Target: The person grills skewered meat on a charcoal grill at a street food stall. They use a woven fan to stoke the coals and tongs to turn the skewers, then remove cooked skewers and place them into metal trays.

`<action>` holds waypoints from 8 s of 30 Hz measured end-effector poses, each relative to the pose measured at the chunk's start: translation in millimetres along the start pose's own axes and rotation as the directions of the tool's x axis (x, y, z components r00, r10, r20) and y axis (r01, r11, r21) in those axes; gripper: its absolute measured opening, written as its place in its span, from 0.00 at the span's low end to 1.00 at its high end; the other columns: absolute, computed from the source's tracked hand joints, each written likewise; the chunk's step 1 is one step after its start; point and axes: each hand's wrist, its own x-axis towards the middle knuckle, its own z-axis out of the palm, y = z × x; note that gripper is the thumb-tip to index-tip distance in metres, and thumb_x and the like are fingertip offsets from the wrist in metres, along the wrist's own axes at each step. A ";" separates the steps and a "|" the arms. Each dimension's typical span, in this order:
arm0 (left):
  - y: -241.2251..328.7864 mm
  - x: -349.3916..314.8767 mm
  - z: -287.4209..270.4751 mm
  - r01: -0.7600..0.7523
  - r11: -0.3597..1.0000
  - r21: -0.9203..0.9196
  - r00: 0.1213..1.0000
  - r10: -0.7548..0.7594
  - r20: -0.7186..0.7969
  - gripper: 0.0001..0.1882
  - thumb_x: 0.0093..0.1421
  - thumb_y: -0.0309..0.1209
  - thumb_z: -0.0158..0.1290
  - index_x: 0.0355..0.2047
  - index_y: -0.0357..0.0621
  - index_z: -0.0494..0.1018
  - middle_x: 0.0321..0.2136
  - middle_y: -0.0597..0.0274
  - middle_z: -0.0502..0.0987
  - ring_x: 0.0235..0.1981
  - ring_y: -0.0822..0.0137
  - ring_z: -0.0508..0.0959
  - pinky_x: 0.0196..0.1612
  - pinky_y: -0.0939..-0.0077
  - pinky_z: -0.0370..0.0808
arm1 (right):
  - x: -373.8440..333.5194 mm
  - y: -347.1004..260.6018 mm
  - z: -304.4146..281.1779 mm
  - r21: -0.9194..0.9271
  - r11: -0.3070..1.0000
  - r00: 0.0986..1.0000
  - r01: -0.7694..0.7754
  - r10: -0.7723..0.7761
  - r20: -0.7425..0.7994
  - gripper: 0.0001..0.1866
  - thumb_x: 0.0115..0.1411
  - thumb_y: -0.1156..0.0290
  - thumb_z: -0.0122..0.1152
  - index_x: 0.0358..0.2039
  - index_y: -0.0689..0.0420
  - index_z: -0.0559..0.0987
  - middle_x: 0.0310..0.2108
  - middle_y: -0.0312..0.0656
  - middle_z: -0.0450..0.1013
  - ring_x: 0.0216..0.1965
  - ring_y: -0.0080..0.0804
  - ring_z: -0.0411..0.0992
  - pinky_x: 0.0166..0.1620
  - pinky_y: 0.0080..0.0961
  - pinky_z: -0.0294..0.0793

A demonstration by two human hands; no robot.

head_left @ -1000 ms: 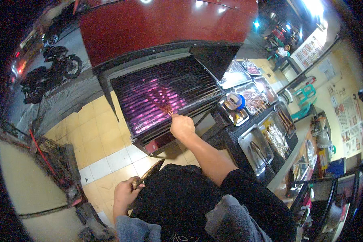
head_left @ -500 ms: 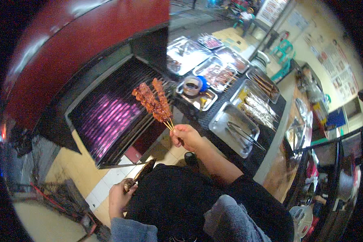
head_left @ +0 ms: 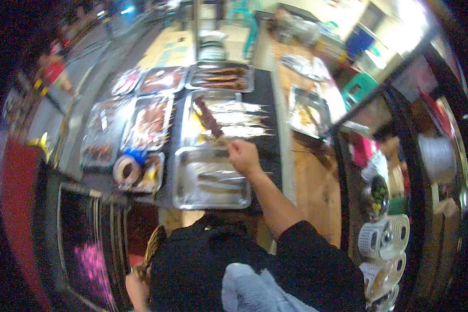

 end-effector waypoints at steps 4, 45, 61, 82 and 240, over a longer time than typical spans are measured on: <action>20.5 45.1 13.2 0.198 0.743 -0.640 0.980 -0.131 0.152 0.15 0.65 0.28 0.60 0.51 0.42 0.78 0.35 0.53 0.84 0.32 0.60 0.82 0.38 0.63 0.79 | 58.9 91.4 -99.1 -0.465 0.778 0.906 -0.422 0.360 -0.222 0.14 0.64 0.64 0.55 0.32 0.60 0.84 0.33 0.59 0.81 0.37 0.62 0.81 0.43 0.53 0.81; 137.8 -208.7 47.1 0.303 0.135 -0.943 0.363 -0.932 -0.016 0.15 0.67 0.28 0.61 0.51 0.33 0.77 0.42 0.50 0.83 0.42 0.62 0.84 0.48 0.72 0.81 | 58.3 -198.7 361.5 0.482 0.603 0.386 0.636 -0.789 0.478 0.17 0.51 0.65 0.74 0.37 0.59 0.78 0.41 0.54 0.77 0.46 0.58 0.74 0.49 0.53 0.73; 79.0 -288.6 45.2 0.459 0.276 -0.845 0.542 -0.840 0.020 0.19 0.70 0.43 0.54 0.44 0.36 0.80 0.34 0.50 0.83 0.34 0.57 0.83 0.39 0.65 0.78 | -102.8 -236.4 242.4 0.397 0.784 0.593 0.478 -0.621 0.513 0.20 0.66 0.61 0.64 0.21 0.61 0.76 0.19 0.50 0.71 0.24 0.47 0.71 0.33 0.43 0.70; 35.8 -304.0 107.8 0.037 -0.343 -0.938 0.316 -0.887 0.337 0.16 0.65 0.32 0.61 0.48 0.33 0.78 0.39 0.47 0.82 0.41 0.54 0.82 0.47 0.64 0.79 | -120.2 -214.7 340.0 0.068 0.870 0.408 0.488 -0.296 0.864 0.23 0.69 0.59 0.53 0.51 0.69 0.68 0.44 0.69 0.77 0.49 0.64 0.78 0.54 0.58 0.75; 84.3 -244.2 67.9 0.104 0.091 -0.990 0.272 -0.960 -0.060 0.13 0.67 0.24 0.57 0.52 0.37 0.76 0.48 0.52 0.79 0.41 0.66 0.81 0.41 0.77 0.79 | -105.0 -520.5 243.3 0.504 0.343 -0.228 0.793 -0.600 0.767 0.21 0.63 0.54 0.63 0.57 0.36 0.83 0.53 0.44 0.81 0.53 0.47 0.79 0.60 0.41 0.76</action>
